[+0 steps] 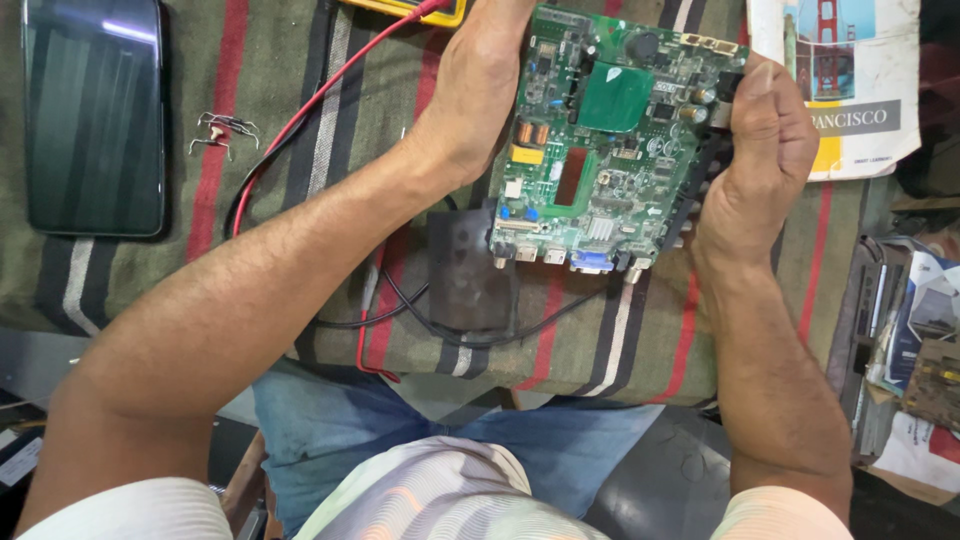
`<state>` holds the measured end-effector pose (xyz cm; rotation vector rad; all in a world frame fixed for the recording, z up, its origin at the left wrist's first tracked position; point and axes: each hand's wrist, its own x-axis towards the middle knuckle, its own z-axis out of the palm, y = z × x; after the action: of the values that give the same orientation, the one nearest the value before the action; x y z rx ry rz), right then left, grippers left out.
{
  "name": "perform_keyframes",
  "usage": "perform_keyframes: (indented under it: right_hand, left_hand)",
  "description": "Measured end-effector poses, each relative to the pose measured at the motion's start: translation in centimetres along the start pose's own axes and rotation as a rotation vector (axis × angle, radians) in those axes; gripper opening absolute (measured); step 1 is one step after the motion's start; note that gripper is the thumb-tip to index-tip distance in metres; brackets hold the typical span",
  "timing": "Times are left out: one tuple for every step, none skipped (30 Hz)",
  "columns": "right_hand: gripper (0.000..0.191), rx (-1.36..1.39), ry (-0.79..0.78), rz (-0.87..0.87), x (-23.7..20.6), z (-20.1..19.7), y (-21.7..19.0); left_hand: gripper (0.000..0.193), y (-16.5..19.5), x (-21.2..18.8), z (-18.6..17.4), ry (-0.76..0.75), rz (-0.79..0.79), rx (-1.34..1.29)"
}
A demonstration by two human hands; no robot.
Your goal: The person uses a soldering iron to apply heat to various points on a green circuit board. They flip the board over to access the other side and continue soldering. The person also uses a multimeter probe to test connections on the board.
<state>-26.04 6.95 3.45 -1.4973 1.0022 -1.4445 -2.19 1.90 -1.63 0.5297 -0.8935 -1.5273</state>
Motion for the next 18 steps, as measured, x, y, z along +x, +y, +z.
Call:
perform_keyframes:
  right_hand:
    - [0.032,0.0,0.002,0.01,0.0,0.0,0.0]
    - [0.031,0.001,0.005,0.017,0.0,0.0,-0.1]
    - [0.031,0.001,0.007,0.024,0.0,0.0,-0.1]
    - [0.031,0.001,0.01,0.028,0.0,0.0,-0.2]
    - [0.031,-0.002,0.01,0.026,0.1,0.0,-0.2]
    - [0.032,-0.004,0.01,0.023,0.2,0.0,-0.3]
    - [0.033,-0.01,0.008,0.018,0.2,0.0,-0.4]
    - [0.033,-0.012,0.01,0.018,0.2,0.1,-0.5]
    - [0.033,-0.014,0.012,0.017,0.3,0.1,-0.7]
    - [0.032,-0.012,0.018,0.024,0.2,0.2,-0.8]
    - [0.032,-0.015,0.03,0.038,0.2,0.3,-0.9]
    - [0.031,-0.018,0.043,0.052,0.2,0.3,-1.0]
    - [0.031,-0.026,0.062,0.073,0.1,0.4,-1.1]
    - [0.031,-0.037,0.073,0.079,0.1,0.4,-1.2]
    - [0.031,-0.049,0.084,0.086,0.0,0.3,-1.2]
    - [0.032,-0.064,0.087,0.074,0.0,0.3,-1.2]
    - [0.032,-0.056,0.082,0.063,0.0,0.2,-1.2]
    - [0.032,-0.049,0.078,0.051,0.0,0.1,-1.1]
  left_hand:
    - [0.043,0.1,0.0,0.0,0.008,0.006,0.02]
    - [0.043,0.2,-0.1,0.0,0.016,0.011,0.04]
    - [0.044,0.3,-0.1,0.0,0.024,0.017,0.061]
    - [0.044,0.4,-0.1,0.1,0.027,0.016,0.066]
    - [0.045,0.5,0.0,0.1,0.028,0.016,0.071]
    - [0.046,0.6,0.1,0.2,0.03,0.016,0.077]
    - [0.046,0.7,0.1,0.2,0.033,0.037,0.12]
    - [0.047,0.7,0.0,0.2,0.035,0.059,0.163]
    - [0.047,0.7,0.1,0.2,0.036,0.081,0.207]
    - [0.046,0.7,0.1,0.2,0.025,0.089,0.183]
    - [0.045,0.7,0.1,0.2,0.015,0.098,0.161]
    - [0.044,0.6,0.2,0.2,0.004,0.106,0.138]
    - [0.045,0.6,0.2,0.2,0.016,0.075,0.119]
    - [0.046,0.5,0.3,0.2,0.028,0.044,0.1]
    - [0.047,0.5,0.3,0.3,0.04,0.012,0.081]
    - [0.047,0.5,0.4,0.3,0.041,0.032,0.113]
    - [0.047,0.6,0.4,0.4,0.042,0.052,0.146]
    - [0.047,0.8,0.4,0.5,0.044,0.071,0.177]
